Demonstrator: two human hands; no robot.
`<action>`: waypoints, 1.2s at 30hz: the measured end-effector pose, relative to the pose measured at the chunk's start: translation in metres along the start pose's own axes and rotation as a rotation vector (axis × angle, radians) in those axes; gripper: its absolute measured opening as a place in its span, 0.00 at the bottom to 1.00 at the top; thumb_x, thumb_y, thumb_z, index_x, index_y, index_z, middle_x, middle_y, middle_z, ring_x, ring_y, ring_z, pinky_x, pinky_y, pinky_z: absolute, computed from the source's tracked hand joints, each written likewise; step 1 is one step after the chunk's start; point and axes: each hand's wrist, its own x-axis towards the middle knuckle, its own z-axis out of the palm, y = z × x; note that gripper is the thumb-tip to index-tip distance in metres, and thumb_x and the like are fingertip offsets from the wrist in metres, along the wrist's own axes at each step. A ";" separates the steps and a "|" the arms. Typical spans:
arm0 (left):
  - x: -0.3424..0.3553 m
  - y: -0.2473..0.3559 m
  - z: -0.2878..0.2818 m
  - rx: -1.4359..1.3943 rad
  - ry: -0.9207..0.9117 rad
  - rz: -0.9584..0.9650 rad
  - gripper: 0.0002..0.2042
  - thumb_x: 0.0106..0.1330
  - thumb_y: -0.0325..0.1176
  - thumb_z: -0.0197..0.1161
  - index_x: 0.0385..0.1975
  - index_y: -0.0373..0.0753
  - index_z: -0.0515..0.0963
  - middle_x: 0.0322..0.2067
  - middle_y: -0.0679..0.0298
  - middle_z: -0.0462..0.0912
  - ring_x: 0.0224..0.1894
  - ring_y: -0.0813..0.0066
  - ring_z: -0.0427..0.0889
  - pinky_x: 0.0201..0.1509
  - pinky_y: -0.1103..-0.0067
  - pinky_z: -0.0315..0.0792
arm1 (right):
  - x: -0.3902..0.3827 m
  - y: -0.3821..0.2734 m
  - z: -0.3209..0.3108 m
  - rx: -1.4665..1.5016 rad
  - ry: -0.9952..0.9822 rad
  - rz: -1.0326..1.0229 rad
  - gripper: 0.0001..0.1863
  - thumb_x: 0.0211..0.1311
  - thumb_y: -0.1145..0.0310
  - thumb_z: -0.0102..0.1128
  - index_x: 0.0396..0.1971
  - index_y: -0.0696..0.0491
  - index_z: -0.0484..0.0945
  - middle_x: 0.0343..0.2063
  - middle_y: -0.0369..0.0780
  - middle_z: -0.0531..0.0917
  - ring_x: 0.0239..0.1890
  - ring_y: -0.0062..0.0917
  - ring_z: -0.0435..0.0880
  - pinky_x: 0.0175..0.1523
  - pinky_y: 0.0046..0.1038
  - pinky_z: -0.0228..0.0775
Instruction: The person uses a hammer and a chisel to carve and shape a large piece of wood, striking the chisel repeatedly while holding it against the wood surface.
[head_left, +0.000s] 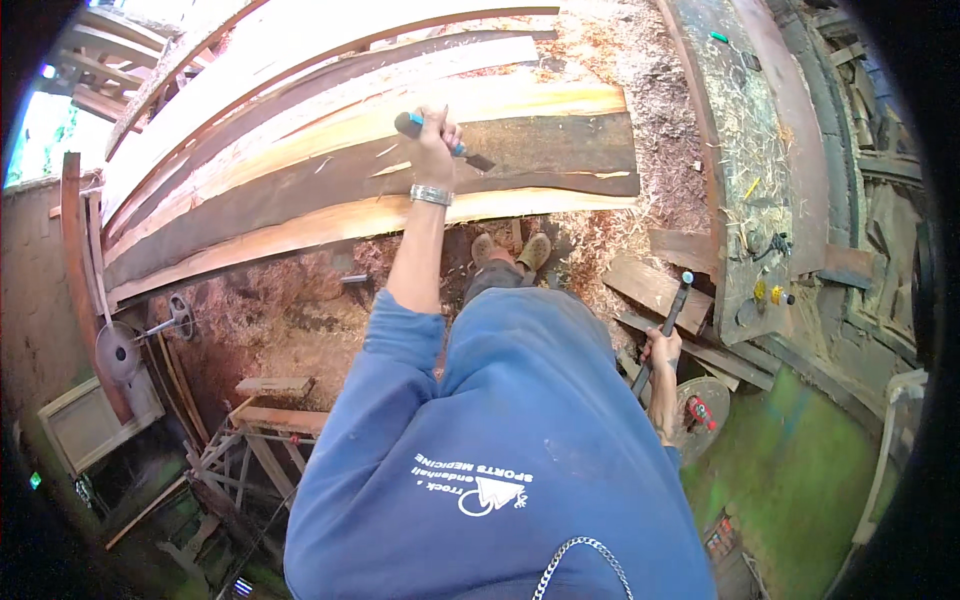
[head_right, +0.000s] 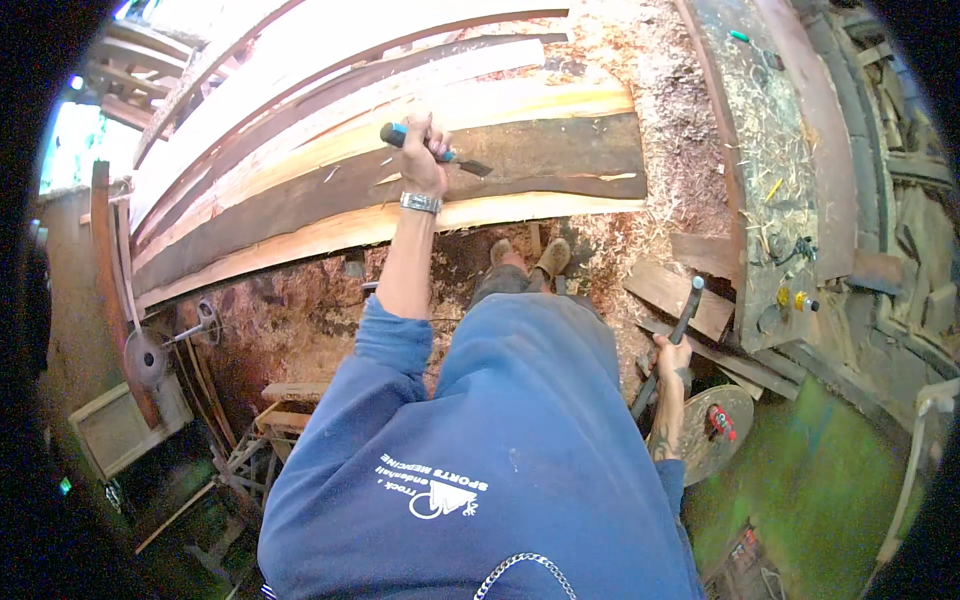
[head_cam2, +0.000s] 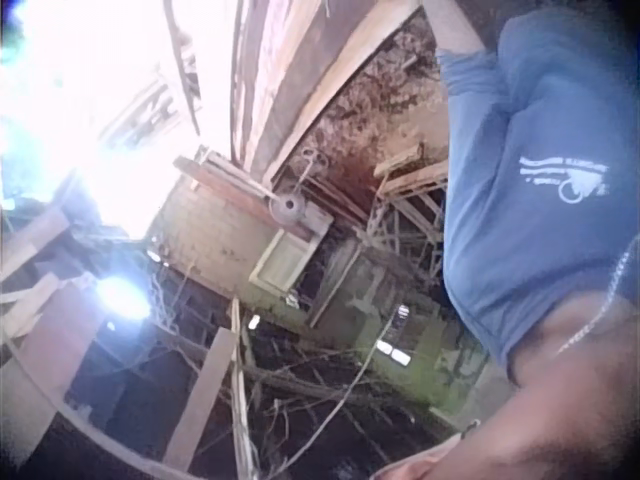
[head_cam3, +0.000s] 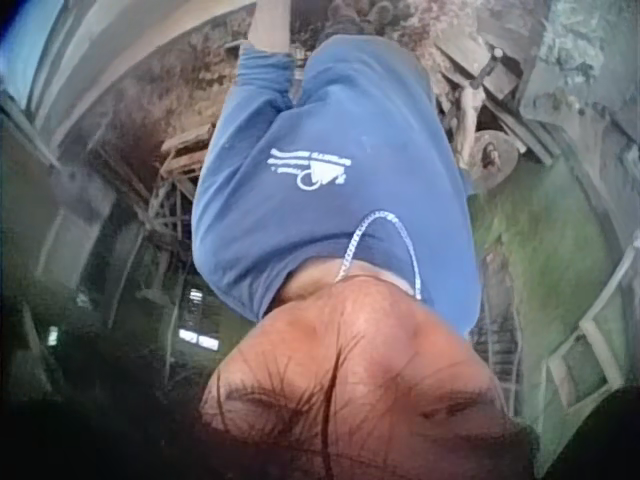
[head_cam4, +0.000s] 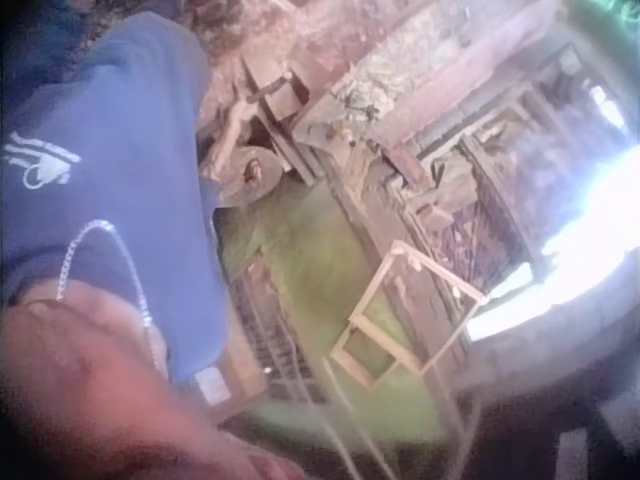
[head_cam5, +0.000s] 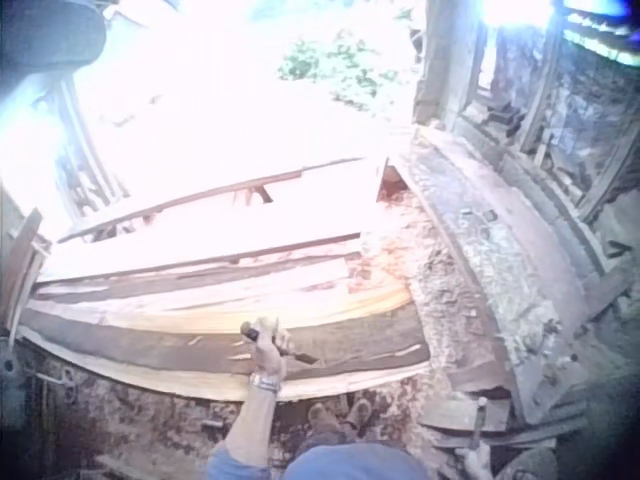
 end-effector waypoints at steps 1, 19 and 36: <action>0.005 0.002 -0.004 0.093 -0.081 0.050 0.15 0.72 0.35 0.55 0.21 0.45 0.62 0.14 0.74 0.63 0.15 0.84 0.62 0.19 0.84 0.60 | -0.002 -0.001 0.005 0.016 -0.009 0.001 0.10 0.57 0.74 0.59 0.31 0.51 0.65 0.13 0.33 0.66 0.09 0.20 0.65 0.13 0.27 0.59; 0.023 -0.059 0.027 0.469 -0.338 0.020 0.12 0.62 0.34 0.66 0.18 0.40 0.74 0.15 0.71 0.74 0.18 0.82 0.70 0.23 0.79 0.66 | -0.090 -0.107 0.088 -0.031 -0.115 -0.154 0.11 0.58 0.73 0.61 0.32 0.52 0.66 0.11 0.32 0.67 0.08 0.18 0.65 0.13 0.24 0.57; 0.005 -0.070 0.024 0.763 -0.383 0.138 0.14 0.64 0.39 0.65 0.18 0.39 0.75 0.14 0.71 0.75 0.18 0.84 0.70 0.23 0.79 0.66 | -0.146 -0.326 0.119 0.005 -0.252 -0.925 0.09 0.62 0.72 0.63 0.36 0.55 0.71 0.16 0.31 0.73 0.12 0.13 0.69 0.16 0.18 0.60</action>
